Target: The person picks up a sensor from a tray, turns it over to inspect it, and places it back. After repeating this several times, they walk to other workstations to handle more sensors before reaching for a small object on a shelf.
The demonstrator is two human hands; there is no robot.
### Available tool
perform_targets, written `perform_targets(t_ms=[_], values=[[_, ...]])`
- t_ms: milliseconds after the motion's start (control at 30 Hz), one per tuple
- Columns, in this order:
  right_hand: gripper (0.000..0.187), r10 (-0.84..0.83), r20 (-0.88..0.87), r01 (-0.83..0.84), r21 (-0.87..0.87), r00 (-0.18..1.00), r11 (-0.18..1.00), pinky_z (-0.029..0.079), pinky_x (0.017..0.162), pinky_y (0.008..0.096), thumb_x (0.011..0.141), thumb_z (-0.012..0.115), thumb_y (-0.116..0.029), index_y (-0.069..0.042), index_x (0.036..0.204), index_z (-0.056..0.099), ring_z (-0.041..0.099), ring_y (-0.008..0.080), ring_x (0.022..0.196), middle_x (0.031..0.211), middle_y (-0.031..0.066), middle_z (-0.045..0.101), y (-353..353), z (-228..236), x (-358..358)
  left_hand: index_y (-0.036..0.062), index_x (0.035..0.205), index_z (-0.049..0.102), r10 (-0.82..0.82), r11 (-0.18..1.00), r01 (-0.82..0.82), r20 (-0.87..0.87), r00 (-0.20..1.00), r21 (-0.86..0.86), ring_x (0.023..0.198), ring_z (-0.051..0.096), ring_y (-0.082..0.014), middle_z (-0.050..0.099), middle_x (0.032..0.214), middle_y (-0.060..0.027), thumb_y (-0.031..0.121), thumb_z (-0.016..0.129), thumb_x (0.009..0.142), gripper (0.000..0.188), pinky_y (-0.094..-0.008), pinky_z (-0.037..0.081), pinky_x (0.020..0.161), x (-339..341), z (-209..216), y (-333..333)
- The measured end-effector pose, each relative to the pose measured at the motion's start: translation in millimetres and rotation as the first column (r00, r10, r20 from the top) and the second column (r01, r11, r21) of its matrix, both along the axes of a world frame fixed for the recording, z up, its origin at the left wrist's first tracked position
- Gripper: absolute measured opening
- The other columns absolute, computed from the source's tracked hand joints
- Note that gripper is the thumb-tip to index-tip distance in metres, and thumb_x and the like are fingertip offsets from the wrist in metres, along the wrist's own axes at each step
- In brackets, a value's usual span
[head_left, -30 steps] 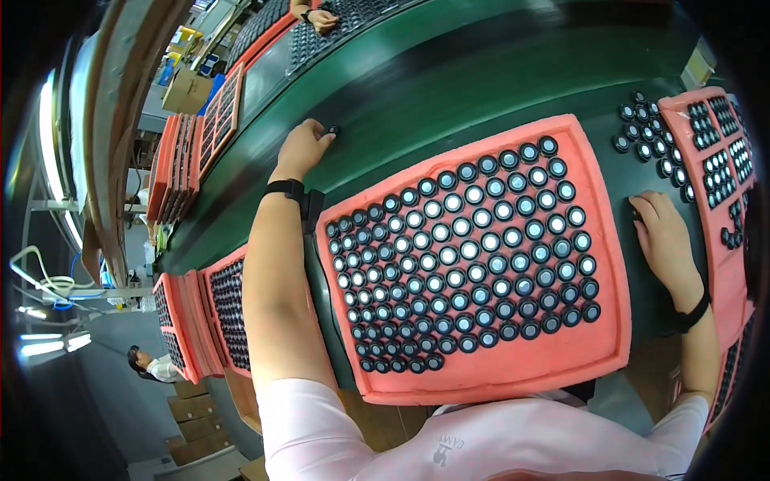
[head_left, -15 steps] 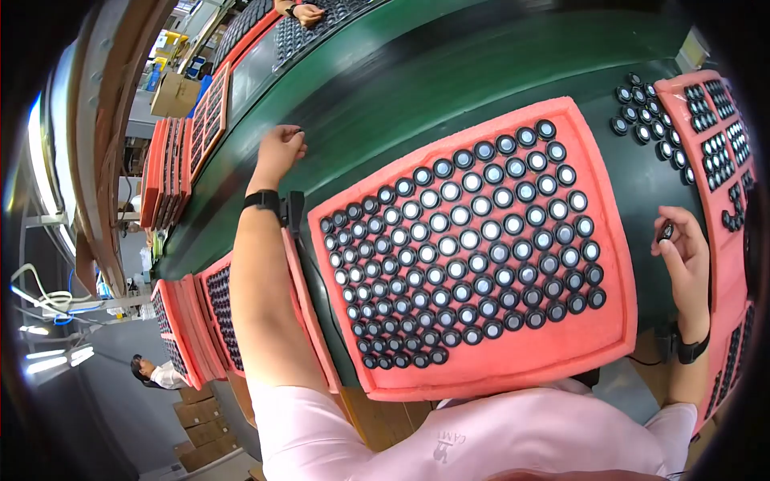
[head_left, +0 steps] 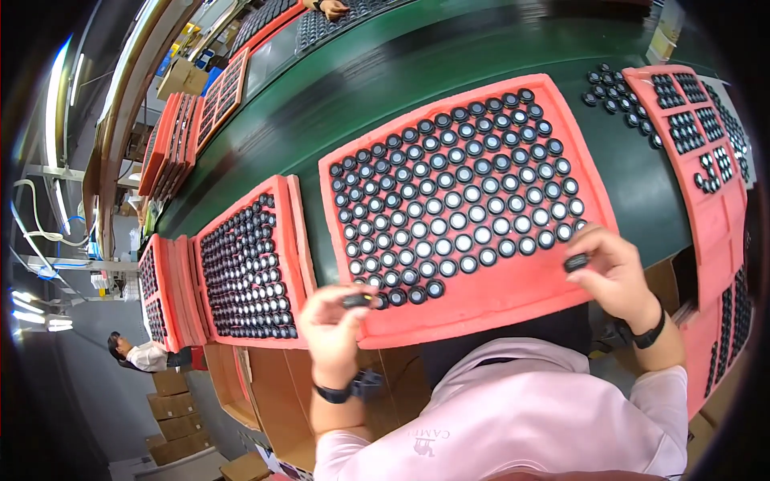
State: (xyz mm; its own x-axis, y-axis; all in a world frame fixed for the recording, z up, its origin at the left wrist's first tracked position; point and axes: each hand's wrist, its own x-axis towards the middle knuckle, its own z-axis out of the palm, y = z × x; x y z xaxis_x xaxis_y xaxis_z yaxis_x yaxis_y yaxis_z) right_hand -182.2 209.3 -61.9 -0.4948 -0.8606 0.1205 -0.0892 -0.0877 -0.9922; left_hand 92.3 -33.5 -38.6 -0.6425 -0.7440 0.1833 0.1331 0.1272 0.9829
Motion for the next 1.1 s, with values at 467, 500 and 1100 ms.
perform_targets(t_ms=[467, 500, 1100], values=[[0.027, 0.223, 0.115, -0.219, -0.048, 0.968, 0.974, 0.048, 0.083, 0.0332, 0.080, 0.067, 0.004, 0.000, 0.105, 0.059, 0.058, 0.0223, 0.097, 0.105, 0.0134, 0.058, -27, -32, 75, -0.0042, 0.100, 0.063, -0.194, 0.981, 0.194, -0.031, 0.981, -0.016, 0.096, 0.063, -0.0220, 0.065, 0.103, -0.0158, -0.008, 0.070, 0.076, 0.025, -0.0311, 0.052, 0.084, -42, -49, 81], [0.027, 0.208, 0.092, -0.202, -0.066, 0.974, 0.977, 0.048, 0.082, 0.0328, 0.079, 0.068, 0.003, -0.001, 0.105, 0.061, 0.058, 0.0219, 0.096, 0.105, 0.0121, 0.059, -28, -34, 75, -0.0040, 0.099, 0.064, -0.207, 0.977, 0.206, -0.023, 0.978, -0.048, 0.096, 0.063, -0.0220, 0.065, 0.103, -0.0158, -0.007, 0.070, 0.076, 0.024, -0.0310, 0.051, 0.084, -43, -50, 80], [0.039, 0.075, -0.234, -0.124, -0.204, 0.969, 0.971, 0.048, 0.085, 0.0340, 0.076, 0.072, 0.003, -0.001, 0.110, 0.055, 0.056, 0.0247, 0.102, 0.113, 0.0171, 0.057, -43, -41, 62, -0.0019, 0.115, 0.051, -0.198, 0.957, 0.168, -0.111, 0.974, -0.237, 0.103, 0.060, -0.0277, 0.059, 0.110, -0.0198, -0.010, 0.072, 0.070, 0.050, -0.0353, 0.052, 0.084, -52, -66, 69]])
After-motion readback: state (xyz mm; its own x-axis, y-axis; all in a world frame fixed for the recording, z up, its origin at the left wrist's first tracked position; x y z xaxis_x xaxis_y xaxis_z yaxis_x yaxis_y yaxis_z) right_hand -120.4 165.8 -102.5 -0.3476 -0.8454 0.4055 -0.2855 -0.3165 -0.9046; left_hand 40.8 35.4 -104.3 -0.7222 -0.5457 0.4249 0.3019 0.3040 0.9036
